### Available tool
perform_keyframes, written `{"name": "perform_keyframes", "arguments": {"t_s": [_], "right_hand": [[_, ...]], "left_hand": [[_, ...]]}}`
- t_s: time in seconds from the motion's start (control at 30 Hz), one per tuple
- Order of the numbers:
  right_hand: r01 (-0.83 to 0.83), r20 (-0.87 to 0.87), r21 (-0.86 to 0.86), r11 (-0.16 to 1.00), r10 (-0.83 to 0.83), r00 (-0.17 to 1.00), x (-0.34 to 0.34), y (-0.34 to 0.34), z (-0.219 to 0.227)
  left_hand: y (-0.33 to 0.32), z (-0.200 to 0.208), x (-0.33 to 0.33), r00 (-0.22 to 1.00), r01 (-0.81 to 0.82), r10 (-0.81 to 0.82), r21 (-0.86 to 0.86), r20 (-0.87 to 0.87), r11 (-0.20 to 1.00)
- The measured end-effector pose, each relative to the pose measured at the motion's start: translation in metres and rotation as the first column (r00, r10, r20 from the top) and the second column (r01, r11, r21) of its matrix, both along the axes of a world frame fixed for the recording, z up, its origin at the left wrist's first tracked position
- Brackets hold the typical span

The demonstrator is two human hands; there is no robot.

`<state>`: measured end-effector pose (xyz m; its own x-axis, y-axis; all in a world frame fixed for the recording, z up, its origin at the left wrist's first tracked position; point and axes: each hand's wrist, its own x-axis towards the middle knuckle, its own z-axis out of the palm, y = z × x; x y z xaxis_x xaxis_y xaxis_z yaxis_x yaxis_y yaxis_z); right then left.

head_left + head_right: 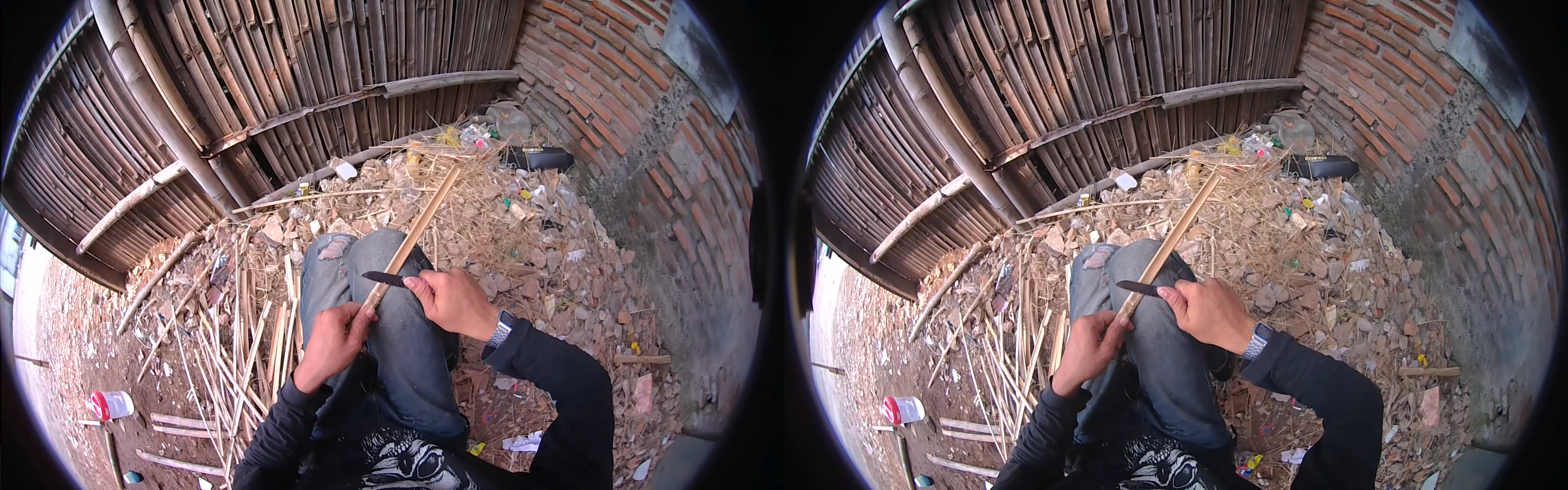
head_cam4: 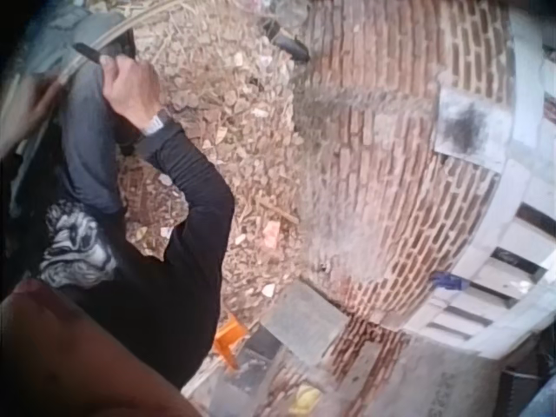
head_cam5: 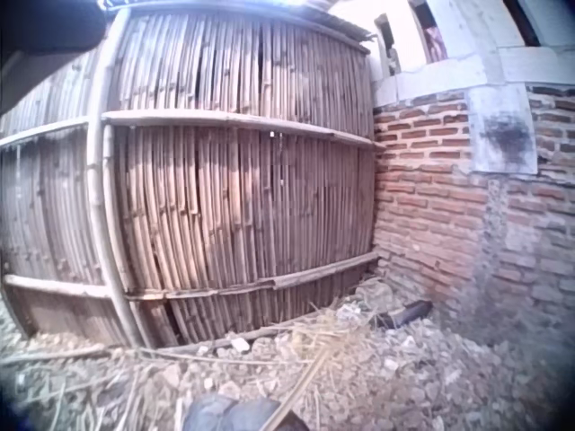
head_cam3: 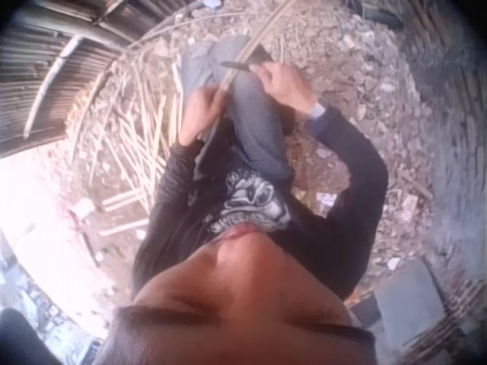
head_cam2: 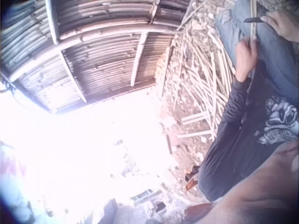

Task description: The person shaves a thin strip of bamboo using a knife, holding the strip against their leg and pulling the blade along the surface to smooth it.

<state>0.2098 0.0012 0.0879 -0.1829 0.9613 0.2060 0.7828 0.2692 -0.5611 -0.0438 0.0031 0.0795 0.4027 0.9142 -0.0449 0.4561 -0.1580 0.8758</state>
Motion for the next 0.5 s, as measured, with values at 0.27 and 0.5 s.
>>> {"name": "perform_keyframes", "arguments": {"t_s": [0.27,0.5], "right_hand": [[0.327,-0.063,0.171,0.929,-0.321,0.945,0.073,0.068,0.015],[-0.001,0.041,0.032,0.999,-0.001,0.999,-0.007,-0.009,0.006]], "left_hand": [[-0.004,0.008,0.004,1.0,-0.001,0.0,-0.035,-0.013,0.999],[-0.005,-0.007,-0.003,0.999,0.01,-0.006,-0.091,0.04,0.996]]}}
